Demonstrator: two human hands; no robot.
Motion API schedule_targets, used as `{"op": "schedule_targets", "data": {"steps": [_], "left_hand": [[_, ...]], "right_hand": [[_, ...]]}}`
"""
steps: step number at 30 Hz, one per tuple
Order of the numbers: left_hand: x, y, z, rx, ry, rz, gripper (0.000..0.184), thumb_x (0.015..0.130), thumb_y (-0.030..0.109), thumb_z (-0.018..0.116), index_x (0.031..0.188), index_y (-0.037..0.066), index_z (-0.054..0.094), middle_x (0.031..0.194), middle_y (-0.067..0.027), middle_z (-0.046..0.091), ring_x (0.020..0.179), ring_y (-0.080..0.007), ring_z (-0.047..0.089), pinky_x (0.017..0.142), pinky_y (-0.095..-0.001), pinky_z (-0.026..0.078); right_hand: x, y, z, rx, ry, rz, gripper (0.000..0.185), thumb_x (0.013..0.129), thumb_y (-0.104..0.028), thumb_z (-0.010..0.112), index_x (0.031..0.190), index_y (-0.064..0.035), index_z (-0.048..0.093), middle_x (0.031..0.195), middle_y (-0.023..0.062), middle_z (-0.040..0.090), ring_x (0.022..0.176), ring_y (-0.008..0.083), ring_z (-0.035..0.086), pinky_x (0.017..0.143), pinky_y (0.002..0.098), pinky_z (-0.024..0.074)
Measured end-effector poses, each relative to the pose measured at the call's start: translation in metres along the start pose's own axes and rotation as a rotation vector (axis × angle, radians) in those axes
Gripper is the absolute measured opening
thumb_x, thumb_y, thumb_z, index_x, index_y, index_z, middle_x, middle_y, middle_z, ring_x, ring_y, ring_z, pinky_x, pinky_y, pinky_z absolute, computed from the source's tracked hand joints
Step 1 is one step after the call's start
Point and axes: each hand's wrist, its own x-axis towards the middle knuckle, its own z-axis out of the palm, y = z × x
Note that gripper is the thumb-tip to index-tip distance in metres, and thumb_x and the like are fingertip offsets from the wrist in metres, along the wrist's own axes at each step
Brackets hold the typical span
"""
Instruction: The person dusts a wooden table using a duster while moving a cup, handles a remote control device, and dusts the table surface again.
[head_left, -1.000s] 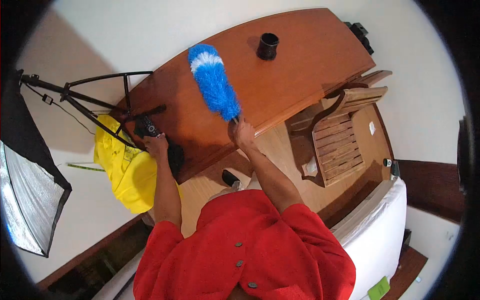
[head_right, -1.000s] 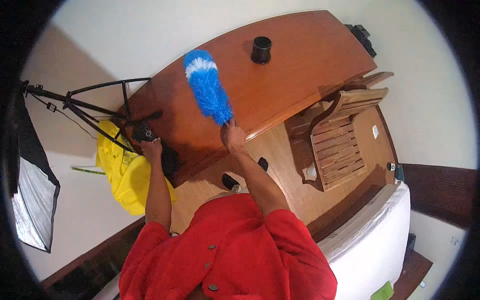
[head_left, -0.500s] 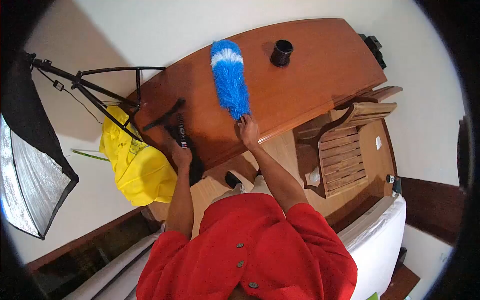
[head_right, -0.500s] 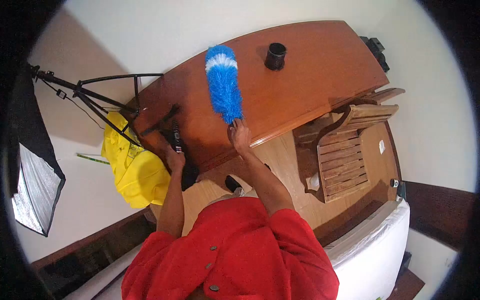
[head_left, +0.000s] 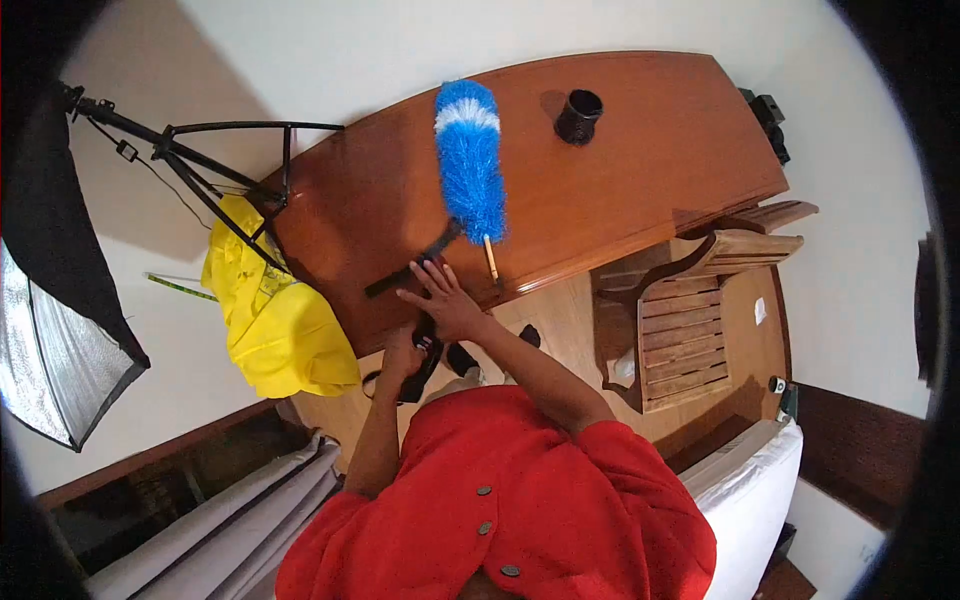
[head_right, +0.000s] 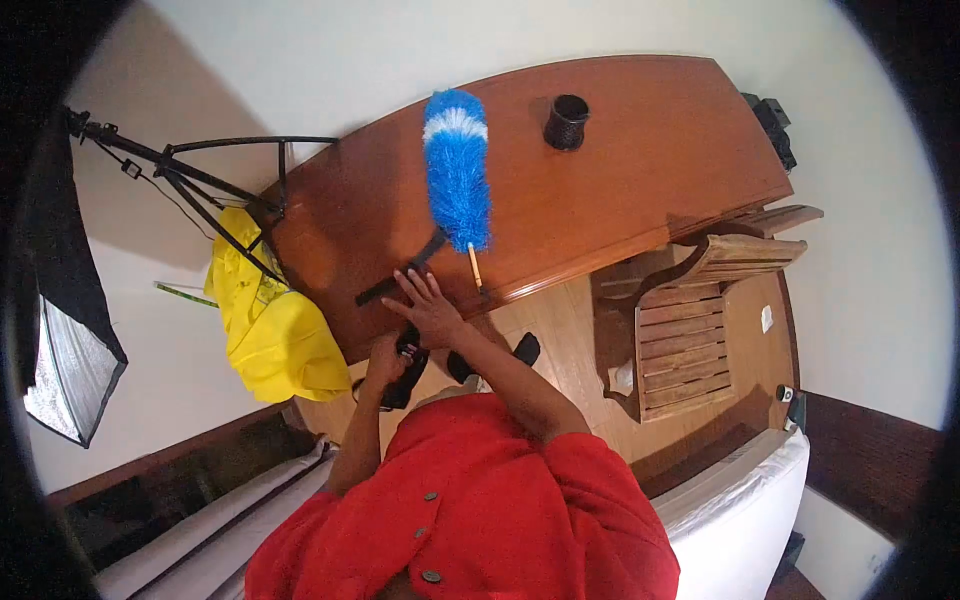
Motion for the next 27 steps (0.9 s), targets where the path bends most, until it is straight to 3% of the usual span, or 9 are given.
{"op": "schedule_targets", "data": {"steps": [1,4,7,10,13,17,20,23,27], "left_hand": [[-0.002,-0.002,-0.002,0.010,-0.045,0.054,0.059,0.074,-0.003,0.073,0.130,0.001,0.057,0.124,-0.0243,0.063,0.116,-0.0425,0.060,0.102,-0.0485,0.047],[-0.007,-0.009,-0.005,0.064,-0.096,0.143,0.056,0.071,-0.006,0.072,0.126,0.002,0.062,0.124,-0.0225,0.064,0.117,-0.0416,0.059,0.101,-0.0477,0.047],[-0.007,-0.012,-0.014,0.051,-0.042,0.176,0.053,0.070,-0.006,0.072,0.121,0.002,0.063,0.121,-0.0209,0.064,0.113,-0.0418,0.059,0.097,-0.0482,0.048],[-0.005,-0.008,-0.032,0.070,-0.025,0.175,0.041,0.075,-0.005,0.066,0.115,0.004,0.064,0.115,-0.0178,0.064,0.109,-0.0393,0.060,0.093,-0.0485,0.048],[-0.003,0.000,-0.038,0.129,0.041,0.225,0.033,0.078,-0.003,0.065,0.110,0.006,0.062,0.112,-0.0155,0.064,0.108,-0.0374,0.060,0.094,-0.0485,0.045],[0.005,0.012,-0.041,0.123,0.077,0.298,0.036,0.077,-0.004,0.067,0.110,0.006,0.059,0.111,-0.0146,0.063,0.110,-0.0357,0.058,0.097,-0.0486,0.041],[0.014,0.026,-0.039,0.092,-0.047,0.204,0.036,0.076,-0.005,0.068,0.109,0.007,0.058,0.116,-0.0141,0.062,0.113,-0.0353,0.057,0.097,-0.0481,0.042],[0.019,0.019,-0.021,0.142,-0.065,0.204,0.048,0.077,-0.001,0.072,0.122,0.009,0.057,0.130,-0.0148,0.056,0.123,-0.0349,0.052,0.103,-0.0475,0.039],[0.014,0.036,-0.026,0.244,-0.042,0.104,0.070,0.078,0.013,0.081,0.141,0.012,0.049,0.149,-0.0169,0.039,0.140,-0.0367,0.034,0.112,-0.0520,0.029]], "right_hand": [[0.004,0.000,0.008,-0.156,-0.159,-0.019,0.095,0.062,-0.034,0.090,0.148,-0.0226,0.051,0.163,0.0240,0.023,0.153,0.0419,0.014,0.124,0.0612,0.0038],[0.009,-0.014,0.020,-0.371,-0.541,-0.024,0.084,0.073,-0.032,0.084,0.148,-0.0205,0.050,0.162,0.0235,0.025,0.152,0.0425,0.016,0.122,0.0642,0.0107],[0.002,-0.017,0.048,-0.286,-0.415,0.049,0.063,0.081,-0.024,0.075,0.140,-0.0137,0.055,0.153,0.0233,0.039,0.147,0.0417,0.027,0.116,0.0609,0.0277],[-0.006,-0.015,0.060,0.000,-0.289,0.114,0.047,0.081,-0.010,0.068,0.127,-0.0083,0.059,0.134,0.0208,0.056,0.134,0.0389,0.045,0.105,0.0531,0.0420],[-0.011,-0.019,0.059,0.221,-0.132,0.216,0.045,0.076,-0.004,0.068,0.120,-0.0051,0.059,0.114,0.0191,0.065,0.114,0.0386,0.059,0.094,0.0487,0.0484],[-0.014,-0.018,0.038,0.329,-0.167,0.373,0.046,0.074,-0.003,0.070,0.119,-0.0037,0.061,0.108,0.0215,0.068,0.103,0.0412,0.065,0.089,0.0511,0.0511],[-0.020,-0.013,0.029,0.337,-0.219,0.430,0.042,0.074,-0.006,0.072,0.115,-0.0048,0.064,0.109,0.0220,0.069,0.101,0.0417,0.066,0.086,0.0517,0.0522],[-0.032,-0.012,0.023,0.311,-0.231,0.438,0.040,0.075,-0.006,0.071,0.114,-0.0042,0.066,0.107,0.0228,0.070,0.100,0.0422,0.067,0.086,0.0515,0.0531],[-0.049,-0.015,0.008,0.267,-0.160,0.409,0.042,0.075,-0.003,0.067,0.117,0.0005,0.063,0.101,0.0243,0.070,0.098,0.0437,0.067,0.086,0.0519,0.0538]]}}
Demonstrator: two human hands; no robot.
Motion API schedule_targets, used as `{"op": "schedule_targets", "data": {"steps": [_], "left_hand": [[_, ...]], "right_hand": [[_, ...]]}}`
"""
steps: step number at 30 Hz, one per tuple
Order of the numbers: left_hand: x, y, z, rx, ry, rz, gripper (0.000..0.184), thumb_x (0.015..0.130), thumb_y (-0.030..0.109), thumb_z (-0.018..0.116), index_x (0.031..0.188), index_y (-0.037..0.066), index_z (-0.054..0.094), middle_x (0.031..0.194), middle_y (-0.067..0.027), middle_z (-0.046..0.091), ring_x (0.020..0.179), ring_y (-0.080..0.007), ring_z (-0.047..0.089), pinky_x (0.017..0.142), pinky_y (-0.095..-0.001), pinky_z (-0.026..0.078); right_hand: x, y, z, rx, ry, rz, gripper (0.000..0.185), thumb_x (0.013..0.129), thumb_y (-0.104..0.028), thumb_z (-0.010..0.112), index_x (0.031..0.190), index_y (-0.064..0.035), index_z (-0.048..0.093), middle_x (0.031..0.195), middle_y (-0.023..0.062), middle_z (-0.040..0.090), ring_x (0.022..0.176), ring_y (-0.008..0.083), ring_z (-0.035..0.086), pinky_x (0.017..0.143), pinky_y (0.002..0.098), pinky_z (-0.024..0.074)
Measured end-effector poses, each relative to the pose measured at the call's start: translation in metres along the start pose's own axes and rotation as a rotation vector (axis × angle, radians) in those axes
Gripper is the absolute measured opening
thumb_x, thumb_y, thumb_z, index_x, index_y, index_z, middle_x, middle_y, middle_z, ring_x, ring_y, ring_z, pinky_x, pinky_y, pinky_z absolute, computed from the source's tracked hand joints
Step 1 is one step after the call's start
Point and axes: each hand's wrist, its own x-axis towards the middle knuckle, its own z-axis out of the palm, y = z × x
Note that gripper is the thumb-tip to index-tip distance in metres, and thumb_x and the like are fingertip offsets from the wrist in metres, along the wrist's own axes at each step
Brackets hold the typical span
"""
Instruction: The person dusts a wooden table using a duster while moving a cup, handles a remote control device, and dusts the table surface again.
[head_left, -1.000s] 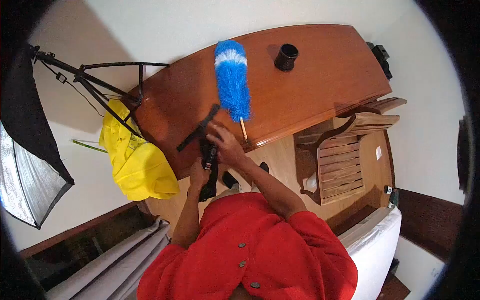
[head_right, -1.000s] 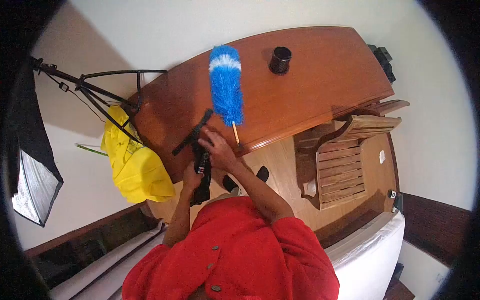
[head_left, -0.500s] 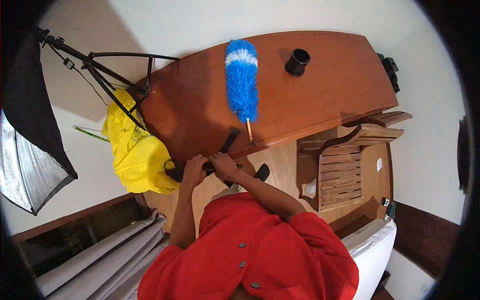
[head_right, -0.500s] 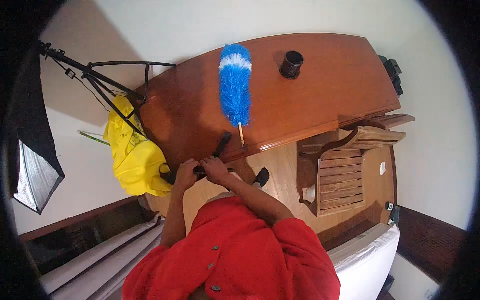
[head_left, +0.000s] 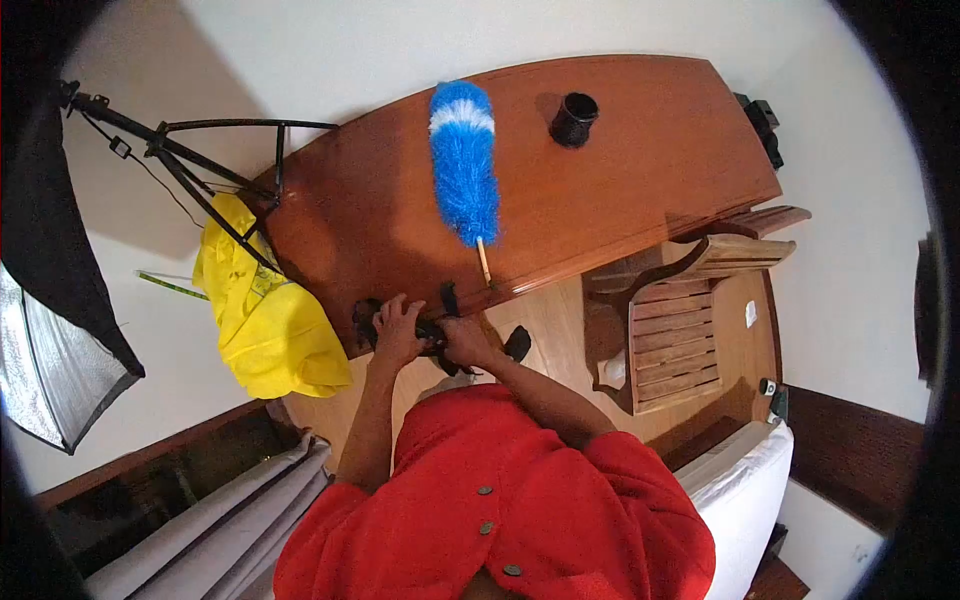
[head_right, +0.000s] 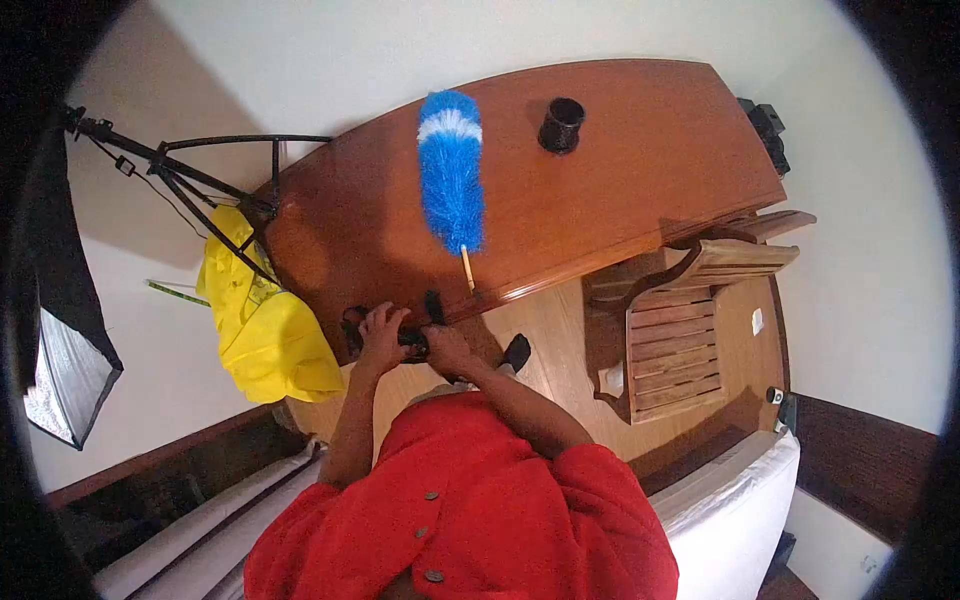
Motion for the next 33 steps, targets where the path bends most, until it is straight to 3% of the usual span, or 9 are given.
{"op": "schedule_targets", "data": {"steps": [5,11,14,16,20,22,26,28,33], "left_hand": [[0.002,0.001,0.002,0.020,0.254,-0.117,0.088,0.074,0.033,0.088,0.147,0.014,0.044,0.160,-0.0209,0.023,0.147,-0.0421,0.020,0.115,-0.0571,0.022],[0.013,-0.011,0.033,-0.200,0.546,-0.369,0.094,0.078,0.047,0.083,0.149,0.006,0.037,0.158,-0.0270,0.021,0.145,-0.0450,0.024,0.115,-0.0592,0.025],[0.022,-0.015,0.047,-0.636,0.434,-0.501,0.095,0.082,0.049,0.079,0.149,-0.001,0.034,0.155,-0.0303,0.025,0.141,-0.0453,0.032,0.114,-0.0543,0.030],[0.026,-0.008,0.054,-0.740,0.430,-0.545,0.093,0.084,0.040,0.079,0.150,-0.002,0.030,0.153,-0.0296,0.029,0.138,-0.0430,0.037,0.114,-0.0499,0.032],[0.028,0.003,0.071,-1.194,0.407,-0.531,0.091,0.086,0.022,0.079,0.153,0.002,0.020,0.149,-0.0236,0.037,0.136,-0.0361,0.042,0.114,-0.0484,0.038],[0.035,-0.005,0.090,-1.234,0.434,-0.494,0.089,0.086,0.010,0.076,0.153,0.003,0.018,0.148,-0.0227,0.038,0.134,-0.0343,0.044,0.111,-0.0466,0.042],[0.037,0.002,0.096,-1.244,0.437,-0.524,0.085,0.086,-0.003,0.071,0.153,0.004,0.019,0.145,-0.0223,0.041,0.131,-0.0332,0.048,0.107,-0.0452,0.047],[0.031,0.023,0.079,-1.319,0.387,-0.549,0.085,0.086,-0.001,0.072,0.153,0.005,0.019,0.142,-0.0218,0.044,0.128,-0.0326,0.051,0.102,-0.0440,0.050],[0.023,0.058,0.058,-1.274,0.287,-0.539,0.087,0.086,0.009,0.076,0.152,0.002,0.019,0.139,-0.0224,0.047,0.123,-0.0325,0.055,0.098,-0.0416,0.051]], "right_hand": [[-0.003,0.015,0.001,0.173,0.081,0.124,0.046,0.072,-0.005,0.070,0.117,0.0001,0.064,0.102,0.0244,0.070,0.100,0.0427,0.067,0.089,0.0498,0.0529],[0.007,0.038,0.011,0.307,0.074,0.211,0.052,0.065,-0.009,0.082,0.114,-0.0005,0.066,0.102,0.0197,0.072,0.098,0.0357,0.070,0.088,0.0445,0.0539],[0.009,0.044,0.015,0.577,0.019,0.290,0.055,0.064,-0.009,0.085,0.116,-0.0018,0.066,0.101,0.0126,0.073,0.094,0.0266,0.070,0.087,0.0409,0.0546],[0.008,0.041,0.012,0.897,-0.043,0.396,0.055,0.066,-0.007,0.086,0.117,-0.0036,0.065,0.101,0.0080,0.073,0.091,0.0204,0.068,0.086,0.0380,0.0553],[0.012,0.049,0.011,0.906,-0.038,0.327,0.056,0.066,-0.001,0.086,0.118,-0.0029,0.064,0.102,0.0067,0.071,0.092,0.0178,0.067,0.083,0.0355,0.0562],[0.018,0.066,0.032,1.010,-0.016,0.354,0.059,0.064,0.000,0.087,0.118,-0.0011,0.062,0.104,0.0089,0.070,0.092,0.0194,0.067,0.083,0.0347,0.0559],[0.016,0.077,0.044,0.762,0.144,0.394,0.066,0.061,-0.003,0.089,0.119,0.0043,0.058,0.105,0.0110,0.068,0.094,0.0213,0.066,0.085,0.0358,0.0548],[0.003,0.048,0.017,0.713,0.195,0.582,0.068,0.061,-0.002,0.089,0.120,0.0051,0.055,0.108,0.0118,0.066,0.095,0.0219,0.065,0.085,0.0366,0.0546],[-0.013,0.051,-0.006,1.076,0.049,0.546,0.067,0.062,-0.001,0.087,0.119,0.0029,0.054,0.111,0.0115,0.064,0.096,0.0231,0.065,0.087,0.0357,0.0533]]}}
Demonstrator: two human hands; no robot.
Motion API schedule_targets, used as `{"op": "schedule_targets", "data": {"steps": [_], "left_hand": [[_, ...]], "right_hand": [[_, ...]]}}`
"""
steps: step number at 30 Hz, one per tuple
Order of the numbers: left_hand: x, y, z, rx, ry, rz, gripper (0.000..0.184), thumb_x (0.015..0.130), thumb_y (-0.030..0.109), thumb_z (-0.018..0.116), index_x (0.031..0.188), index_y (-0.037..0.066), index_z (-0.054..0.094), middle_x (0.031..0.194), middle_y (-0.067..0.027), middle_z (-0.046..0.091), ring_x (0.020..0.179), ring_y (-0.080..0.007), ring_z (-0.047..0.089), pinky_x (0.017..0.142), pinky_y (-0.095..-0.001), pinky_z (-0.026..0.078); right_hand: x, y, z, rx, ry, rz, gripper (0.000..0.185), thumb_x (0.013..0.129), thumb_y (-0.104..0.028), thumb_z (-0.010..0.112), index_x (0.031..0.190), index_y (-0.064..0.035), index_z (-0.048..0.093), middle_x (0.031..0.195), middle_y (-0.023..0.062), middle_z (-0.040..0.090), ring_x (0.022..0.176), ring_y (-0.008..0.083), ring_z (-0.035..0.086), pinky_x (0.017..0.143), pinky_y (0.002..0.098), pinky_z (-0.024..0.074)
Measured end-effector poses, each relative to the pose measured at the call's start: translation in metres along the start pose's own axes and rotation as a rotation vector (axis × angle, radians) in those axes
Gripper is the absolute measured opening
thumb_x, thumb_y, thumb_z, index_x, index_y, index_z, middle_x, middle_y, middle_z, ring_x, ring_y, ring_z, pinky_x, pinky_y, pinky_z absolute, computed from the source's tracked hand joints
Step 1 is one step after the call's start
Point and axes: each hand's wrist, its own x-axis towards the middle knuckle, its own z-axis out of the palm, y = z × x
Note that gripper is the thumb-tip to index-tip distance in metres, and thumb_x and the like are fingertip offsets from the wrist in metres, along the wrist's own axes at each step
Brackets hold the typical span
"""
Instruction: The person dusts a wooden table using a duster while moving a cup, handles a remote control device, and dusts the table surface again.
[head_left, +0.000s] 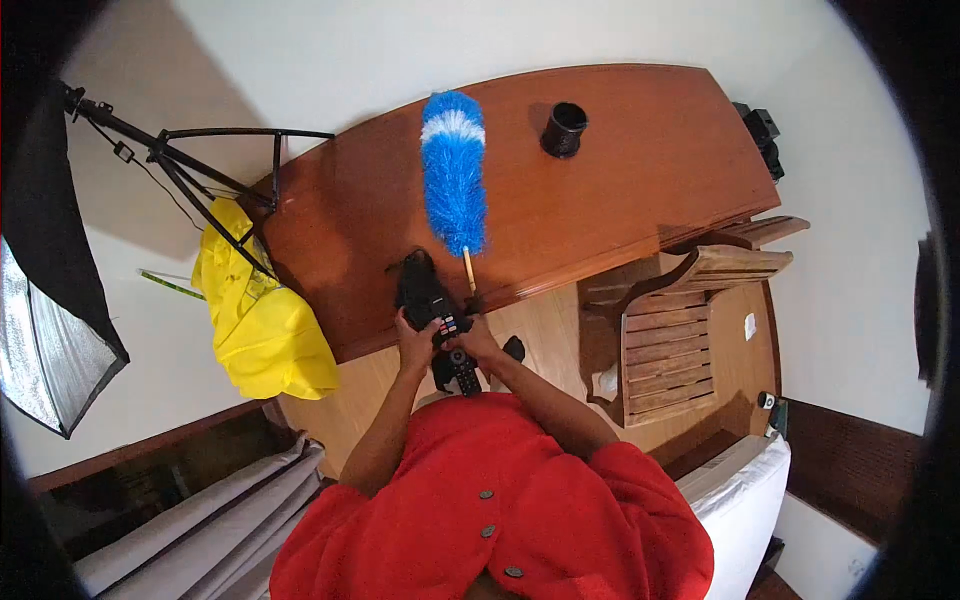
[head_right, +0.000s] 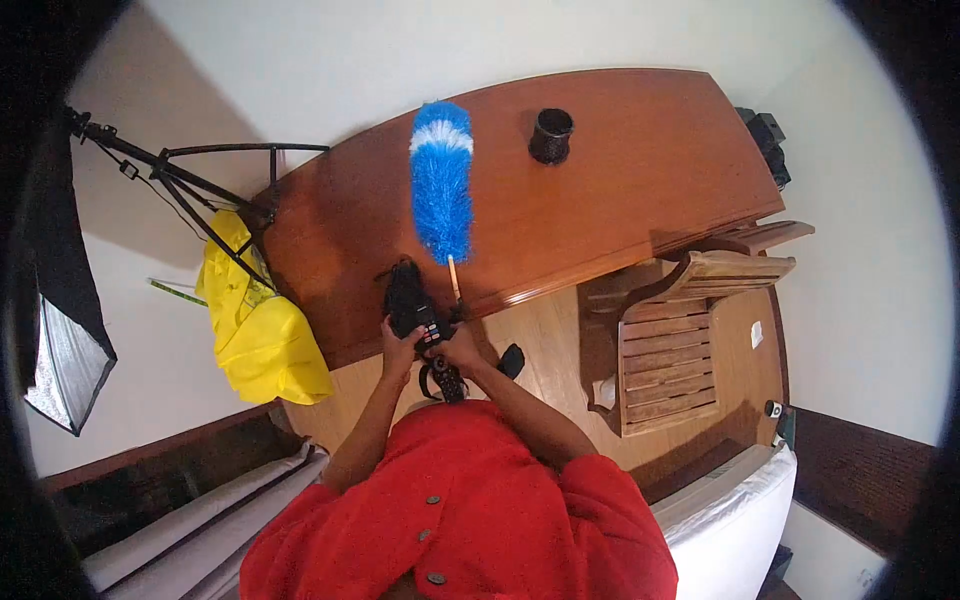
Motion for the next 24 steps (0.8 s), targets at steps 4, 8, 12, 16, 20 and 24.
{"op": "schedule_targets", "data": {"steps": [4,8,12,16,20,24], "left_hand": [[0.019,-0.042,0.008,0.177,-0.045,0.110,0.091,0.086,0.020,0.078,0.150,-0.002,0.018,0.139,-0.0235,0.047,0.127,-0.0348,0.052,0.106,-0.0410,0.044],[0.007,-0.055,0.029,0.077,-0.036,0.073,0.071,0.088,0.009,0.076,0.142,0.001,0.031,0.129,-0.0162,0.054,0.114,-0.0286,0.060,0.086,-0.0411,0.058],[-0.029,-0.046,0.049,-0.132,-0.224,-0.258,0.042,0.097,0.019,0.067,0.131,0.003,0.047,0.113,-0.0131,0.061,0.100,-0.0275,0.066,0.070,-0.0462,0.063],[-0.031,-0.053,0.060,-0.123,-0.515,-0.543,0.041,0.102,0.020,0.059,0.131,-0.002,0.039,0.106,-0.0182,0.063,0.079,-0.0288,0.070,0.063,-0.0436,0.064],[-0.039,-0.054,0.090,0.170,-0.570,-0.567,0.035,0.104,0.021,0.056,0.122,-0.008,0.046,0.096,-0.0168,0.062,0.074,-0.0292,0.070,0.063,-0.0429,0.064],[-0.035,-0.052,0.116,0.490,-0.665,-0.416,0.052,0.098,0.038,0.064,0.120,-0.008,0.053,0.088,-0.0149,0.066,0.070,-0.0267,0.068,0.061,-0.0400,0.061]], "right_hand": [[-0.008,0.006,-0.016,0.064,-0.124,-0.116,0.063,0.066,-0.008,0.088,0.119,0.0011,0.056,0.107,0.0108,0.066,0.093,0.0224,0.065,0.085,0.0340,0.0530],[-0.012,0.007,-0.039,0.043,-0.047,-0.045,0.051,0.071,-0.016,0.088,0.113,-0.0017,0.063,0.100,0.0078,0.069,0.089,0.0194,0.067,0.079,0.0350,0.0544],[-0.022,0.010,-0.069,-0.256,0.069,-0.130,0.073,0.071,-0.029,0.091,0.126,0.0052,0.056,0.111,0.0138,0.068,0.095,0.0214,0.066,0.082,0.0346,0.0539],[-0.054,0.001,-0.098,-0.236,0.020,-0.098,0.069,0.071,-0.029,0.090,0.122,0.0061,0.059,0.102,0.0133,0.070,0.086,0.0215,0.069,0.077,0.0343,0.0562],[-0.025,0.067,-0.140,0.023,-0.178,0.227,0.055,0.075,-0.023,0.085,0.118,0.0039,0.063,0.096,0.0123,0.072,0.078,0.0226,0.071,0.071,0.0353,0.0585],[-0.036,0.084,-0.171,0.277,-0.175,0.268,0.033,0.079,-0.013,0.079,0.107,0.0013,0.070,0.092,0.0116,0.074,0.073,0.0225,0.072,0.066,0.0357,0.0597]]}}
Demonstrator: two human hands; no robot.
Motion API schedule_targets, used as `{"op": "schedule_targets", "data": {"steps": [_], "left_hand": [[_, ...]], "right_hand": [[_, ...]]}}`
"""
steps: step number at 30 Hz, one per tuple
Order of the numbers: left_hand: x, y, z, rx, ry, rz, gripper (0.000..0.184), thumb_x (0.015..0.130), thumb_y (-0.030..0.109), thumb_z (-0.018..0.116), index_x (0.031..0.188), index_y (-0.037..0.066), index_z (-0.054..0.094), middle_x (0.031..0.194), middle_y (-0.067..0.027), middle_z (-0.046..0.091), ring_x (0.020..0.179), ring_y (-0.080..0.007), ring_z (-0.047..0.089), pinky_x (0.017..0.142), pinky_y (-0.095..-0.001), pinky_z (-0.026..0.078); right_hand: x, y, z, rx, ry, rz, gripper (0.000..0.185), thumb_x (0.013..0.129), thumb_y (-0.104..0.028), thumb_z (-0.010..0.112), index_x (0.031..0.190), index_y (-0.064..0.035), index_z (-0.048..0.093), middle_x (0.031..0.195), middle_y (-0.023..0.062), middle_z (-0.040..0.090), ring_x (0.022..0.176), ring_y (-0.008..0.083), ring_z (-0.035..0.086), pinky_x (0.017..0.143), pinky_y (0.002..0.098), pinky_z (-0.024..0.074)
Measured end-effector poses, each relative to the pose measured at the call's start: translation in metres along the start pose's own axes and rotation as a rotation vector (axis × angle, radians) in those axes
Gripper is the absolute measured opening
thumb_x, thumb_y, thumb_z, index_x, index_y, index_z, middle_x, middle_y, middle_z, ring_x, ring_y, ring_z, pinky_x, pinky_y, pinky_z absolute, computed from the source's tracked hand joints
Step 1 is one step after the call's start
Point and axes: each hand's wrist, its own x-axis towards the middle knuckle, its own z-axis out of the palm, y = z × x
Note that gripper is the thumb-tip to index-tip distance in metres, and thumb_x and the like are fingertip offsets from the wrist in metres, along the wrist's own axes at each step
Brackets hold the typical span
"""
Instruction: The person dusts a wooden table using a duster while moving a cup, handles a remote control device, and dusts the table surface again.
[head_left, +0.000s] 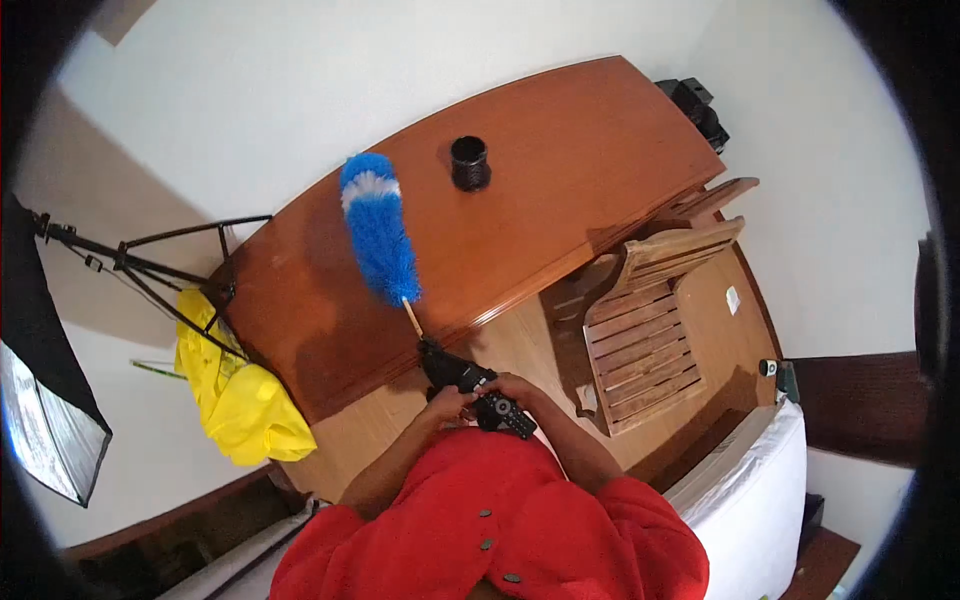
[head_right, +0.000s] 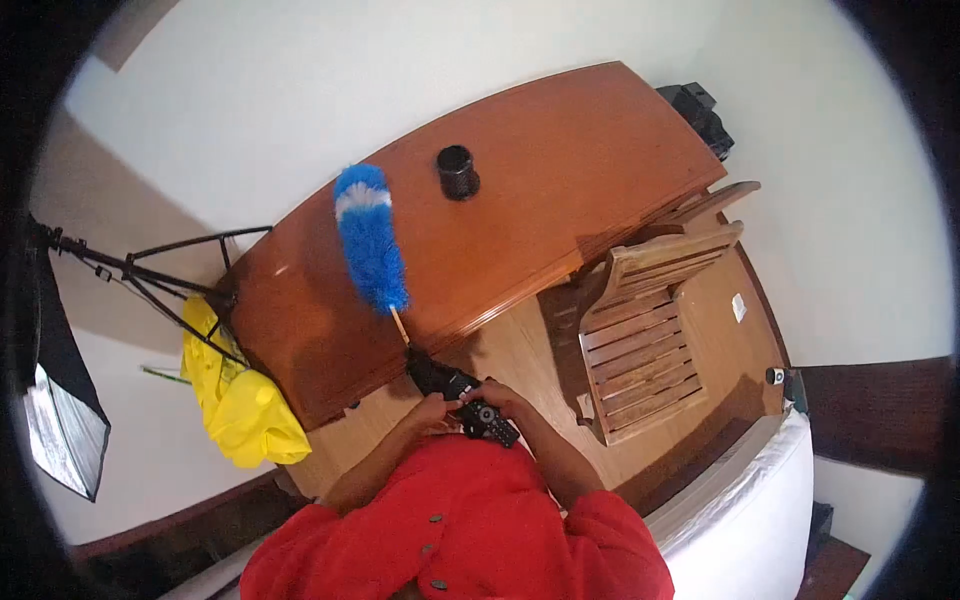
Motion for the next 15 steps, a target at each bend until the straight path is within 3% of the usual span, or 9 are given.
{"op": "schedule_targets", "data": {"steps": [2,3,5,9,12,15], "left_hand": [[0.010,0.012,-0.013,0.426,-0.112,0.098,0.057,0.095,0.046,0.067,0.111,-0.008,0.065,0.081,-0.0125,0.068,0.064,-0.0228,0.066,0.057,-0.0353,0.056],[0.026,0.001,-0.021,0.490,-0.052,0.188,0.060,0.090,0.057,0.069,0.087,-0.003,0.072,0.076,-0.0090,0.067,0.058,-0.0201,0.062,0.055,-0.0337,0.053],[0.045,-0.001,-0.043,0.683,-0.012,0.116,0.063,0.090,0.062,0.066,0.083,-0.001,0.072,0.072,-0.0086,0.065,0.058,-0.0202,0.061,0.054,-0.0347,0.051],[0.008,0.051,-0.067,0.533,0.193,0.034,0.071,0.089,0.070,0.061,0.076,0.001,0.072,0.066,-0.0105,0.062,0.061,-0.0222,0.062,0.055,-0.0404,0.049],[0.010,0.081,-0.080,0.593,0.590,0.298,0.074,0.089,0.073,0.057,0.077,0.001,0.072,0.067,-0.0145,0.064,0.066,-0.0277,0.064,0.063,-0.0461,0.050],[0.015,0.115,-0.076,0.601,0.679,0.321,0.072,0.088,0.071,0.059,0.082,0.001,0.075,0.082,-0.0191,0.070,0.083,-0.0359,0.069,0.076,-0.0498,0.052]], "right_hand": [[-0.034,-0.008,-0.003,0.131,-0.005,-0.072,0.030,0.080,-0.011,0.078,0.106,0.0007,0.070,0.091,0.0119,0.074,0.074,0.0225,0.072,0.066,0.0358,0.0601],[-0.035,-0.006,-0.012,0.094,-0.009,-0.048,0.031,0.081,-0.013,0.079,0.107,-0.0011,0.070,0.092,0.0097,0.074,0.074,0.0194,0.072,0.067,0.0347,0.0599],[-0.048,-0.011,-0.014,0.063,-0.005,-0.120,0.032,0.080,-0.014,0.080,0.108,-0.0014,0.070,0.092,0.0092,0.074,0.074,0.0188,0.071,0.067,0.0333,0.0596],[-0.052,-0.024,-0.021,-0.074,-0.032,-0.158,0.038,0.078,-0.016,0.081,0.111,-0.0014,0.070,0.093,0.0084,0.074,0.073,0.0169,0.070,0.068,0.0298,0.0581],[-0.056,-0.040,-0.023,-0.154,-0.072,-0.217,0.045,0.075,-0.017,0.083,0.115,-0.0025,0.070,0.094,0.0071,0.074,0.073,0.0159,0.069,0.069,0.0293,0.0570],[-0.050,-0.054,-0.029,-0.363,-0.016,-0.174,0.049,0.072,-0.020,0.085,0.117,-0.0034,0.071,0.095,0.0058,0.074,0.077,0.0162,0.068,0.070,0.0304,0.0554]]}}
